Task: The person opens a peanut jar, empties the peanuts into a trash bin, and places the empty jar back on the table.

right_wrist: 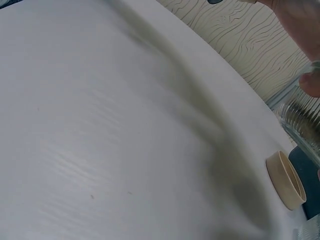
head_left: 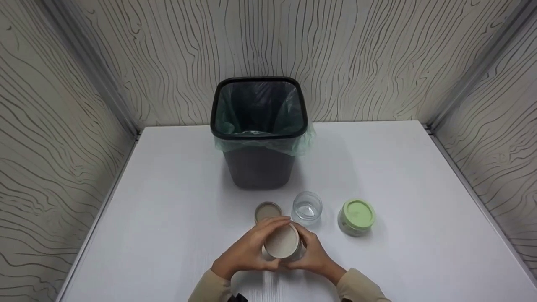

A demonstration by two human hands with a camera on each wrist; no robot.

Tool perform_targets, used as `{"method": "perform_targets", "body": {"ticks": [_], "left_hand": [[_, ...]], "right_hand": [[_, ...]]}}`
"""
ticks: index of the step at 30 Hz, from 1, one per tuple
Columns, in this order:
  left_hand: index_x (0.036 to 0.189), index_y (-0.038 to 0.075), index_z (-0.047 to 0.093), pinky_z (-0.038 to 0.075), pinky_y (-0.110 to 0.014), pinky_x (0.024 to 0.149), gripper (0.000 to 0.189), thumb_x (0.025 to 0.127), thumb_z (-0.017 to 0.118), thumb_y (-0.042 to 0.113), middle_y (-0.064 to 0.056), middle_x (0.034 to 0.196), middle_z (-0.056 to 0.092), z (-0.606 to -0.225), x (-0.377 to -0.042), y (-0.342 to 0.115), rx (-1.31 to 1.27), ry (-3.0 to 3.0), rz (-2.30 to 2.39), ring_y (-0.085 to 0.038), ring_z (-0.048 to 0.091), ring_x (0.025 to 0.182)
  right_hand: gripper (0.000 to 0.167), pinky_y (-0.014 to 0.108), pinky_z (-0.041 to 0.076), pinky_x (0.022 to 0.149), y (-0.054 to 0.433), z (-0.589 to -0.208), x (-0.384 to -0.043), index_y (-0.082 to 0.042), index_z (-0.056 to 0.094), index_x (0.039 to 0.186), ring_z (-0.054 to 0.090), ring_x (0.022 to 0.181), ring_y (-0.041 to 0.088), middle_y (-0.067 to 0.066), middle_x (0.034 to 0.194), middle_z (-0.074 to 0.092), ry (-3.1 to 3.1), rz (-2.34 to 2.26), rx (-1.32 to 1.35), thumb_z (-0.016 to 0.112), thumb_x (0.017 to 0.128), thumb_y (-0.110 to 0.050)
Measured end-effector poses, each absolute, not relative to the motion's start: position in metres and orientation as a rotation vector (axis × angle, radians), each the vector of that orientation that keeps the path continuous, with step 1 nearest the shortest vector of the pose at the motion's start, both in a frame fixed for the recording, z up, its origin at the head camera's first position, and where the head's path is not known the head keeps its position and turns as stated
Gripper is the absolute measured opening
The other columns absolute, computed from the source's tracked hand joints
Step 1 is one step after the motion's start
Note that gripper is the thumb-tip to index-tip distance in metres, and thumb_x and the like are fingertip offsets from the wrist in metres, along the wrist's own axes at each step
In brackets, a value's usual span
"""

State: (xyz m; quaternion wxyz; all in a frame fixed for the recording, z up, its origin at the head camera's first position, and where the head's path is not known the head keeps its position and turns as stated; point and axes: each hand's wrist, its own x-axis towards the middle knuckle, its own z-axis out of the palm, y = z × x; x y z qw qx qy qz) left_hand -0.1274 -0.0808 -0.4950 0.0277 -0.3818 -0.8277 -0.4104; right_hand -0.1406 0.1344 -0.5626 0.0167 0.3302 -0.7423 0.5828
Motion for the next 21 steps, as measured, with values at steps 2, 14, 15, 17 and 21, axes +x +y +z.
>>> {"method": "perform_targets", "body": {"ticks": [2, 14, 15, 17, 21], "left_hand": [[0.143, 0.01, 0.042, 0.047, -0.035, 0.111, 0.083, 0.068, 0.078, 0.013, -0.007, 0.146, 0.048, -0.4949, -0.1277, -0.0807, -1.169, -2.559, -1.27, -0.025, 0.046, 0.136], [0.142, 0.013, 0.045, 0.052, -0.035, 0.104, 0.077, 0.078, 0.078, 0.039, -0.002, 0.142, 0.051, -0.4921, -0.1281, -0.0805, -1.004, -2.617, -1.311, -0.021, 0.051, 0.129], [0.142, 0.013, 0.045, 0.052, -0.035, 0.104, 0.077, 0.078, 0.078, 0.041, -0.002, 0.141, 0.051, -0.4923, -0.1282, -0.0803, -0.997, -2.614, -1.311, -0.021, 0.052, 0.128], [0.141, 0.014, 0.046, 0.052, -0.035, 0.104, 0.078, 0.077, 0.079, 0.043, -0.002, 0.14, 0.052, -0.4929, -0.1281, -0.0801, -0.98, -2.605, -1.306, -0.021, 0.052, 0.128], [0.139, 0.015, 0.048, 0.052, -0.035, 0.105, 0.08, 0.074, 0.079, 0.049, -0.001, 0.136, 0.053, -0.4947, -0.1287, -0.0786, -0.937, -2.586, -1.263, -0.019, 0.052, 0.127]], "right_hand": [[0.089, 0.017, 0.05, 0.102, 0.1341, -0.5623, -0.1411, 0.008, 0.044, 0.136, 0.054, 0.12, -0.002, 0.011, 0.132, 0.059, -2.308, 1.797, 1.026, 0.089, 0.062, -0.013], [0.086, 0.016, 0.049, 0.102, 0.1332, -0.559, -0.1429, 0.007, 0.047, 0.135, 0.053, 0.121, -0.003, 0.015, 0.13, 0.061, -2.296, 1.765, 0.993, 0.089, 0.062, -0.015], [0.086, 0.016, 0.049, 0.101, 0.1331, -0.5585, -0.1426, 0.006, 0.047, 0.135, 0.054, 0.12, -0.003, 0.016, 0.13, 0.061, -2.302, 1.773, 0.986, 0.089, 0.063, -0.015], [0.086, 0.017, 0.05, 0.101, 0.1329, -0.5577, -0.1421, 0.004, 0.047, 0.136, 0.054, 0.12, -0.003, 0.018, 0.129, 0.061, -2.318, 1.78, 0.975, 0.089, 0.063, -0.014], [0.087, 0.017, 0.049, 0.101, 0.1322, -0.5565, -0.1409, 0.002, 0.046, 0.137, 0.054, 0.119, -0.004, 0.02, 0.129, 0.06, -2.363, 1.819, 0.943, 0.088, 0.062, -0.012]]}}
